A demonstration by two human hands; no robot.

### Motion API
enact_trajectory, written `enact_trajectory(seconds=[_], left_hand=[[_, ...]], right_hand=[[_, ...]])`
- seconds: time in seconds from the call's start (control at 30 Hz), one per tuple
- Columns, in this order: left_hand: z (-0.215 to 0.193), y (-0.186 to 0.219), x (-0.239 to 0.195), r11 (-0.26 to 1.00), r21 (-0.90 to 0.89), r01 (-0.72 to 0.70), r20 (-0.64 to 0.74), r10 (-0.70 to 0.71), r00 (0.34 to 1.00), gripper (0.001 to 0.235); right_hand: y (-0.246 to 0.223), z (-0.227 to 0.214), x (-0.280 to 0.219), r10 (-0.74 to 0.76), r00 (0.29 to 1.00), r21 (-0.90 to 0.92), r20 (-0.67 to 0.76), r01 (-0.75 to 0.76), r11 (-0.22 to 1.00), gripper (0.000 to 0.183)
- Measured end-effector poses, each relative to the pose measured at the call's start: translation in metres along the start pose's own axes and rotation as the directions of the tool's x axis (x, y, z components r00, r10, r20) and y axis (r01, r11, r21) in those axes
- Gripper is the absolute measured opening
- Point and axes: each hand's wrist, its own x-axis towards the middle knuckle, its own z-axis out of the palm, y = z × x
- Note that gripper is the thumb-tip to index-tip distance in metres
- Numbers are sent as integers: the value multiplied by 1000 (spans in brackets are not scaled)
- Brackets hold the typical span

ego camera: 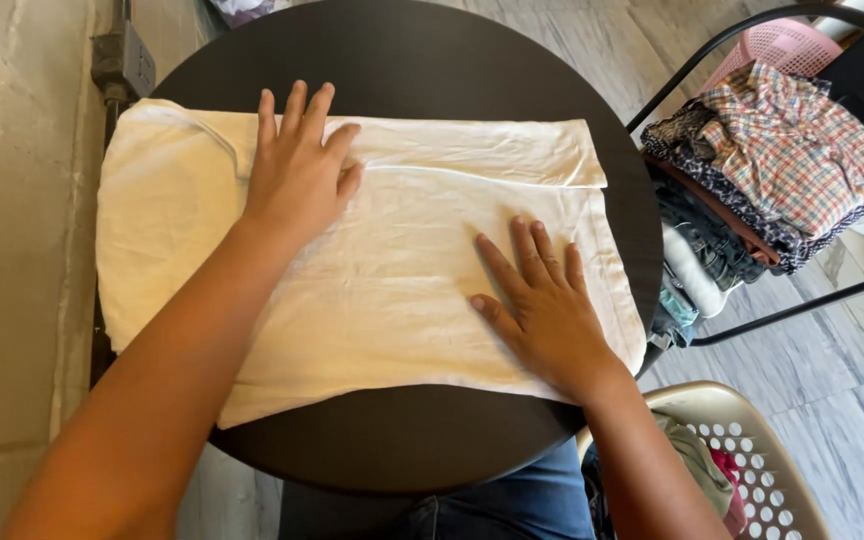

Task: Folding a plaid shirt and a white tank top on a round table at a folding station.

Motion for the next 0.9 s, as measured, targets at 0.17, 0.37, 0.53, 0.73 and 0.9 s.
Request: enact_trajectory(seconds=[0.17,0.37,0.53,0.73,0.9], left_hand=[[-102,60,-36,848,-486,210,321,-50,946,8],[-121,105,-105,866,-500,34,454,228,862,44],[-113,87,-120,924,-375,-69,372,218,902,37],[-142,49,-123,939,-235,250,628,-49,776,26],[-161,6,-113,776,-410,479,598,-168,784,22]], right_hand=[[10,24,-11,-250,849,-233,-466,155,960,47],[-58,-13,-46,-351,930,199,-108,366,909,29],[-49,9,-43,-311,936,-28,-162,311,950,36],[-16,6,-49,-82,993,-186,-83,65,980,37],[12,-18,-48,130,990,-170,-53,-137,976,34]])
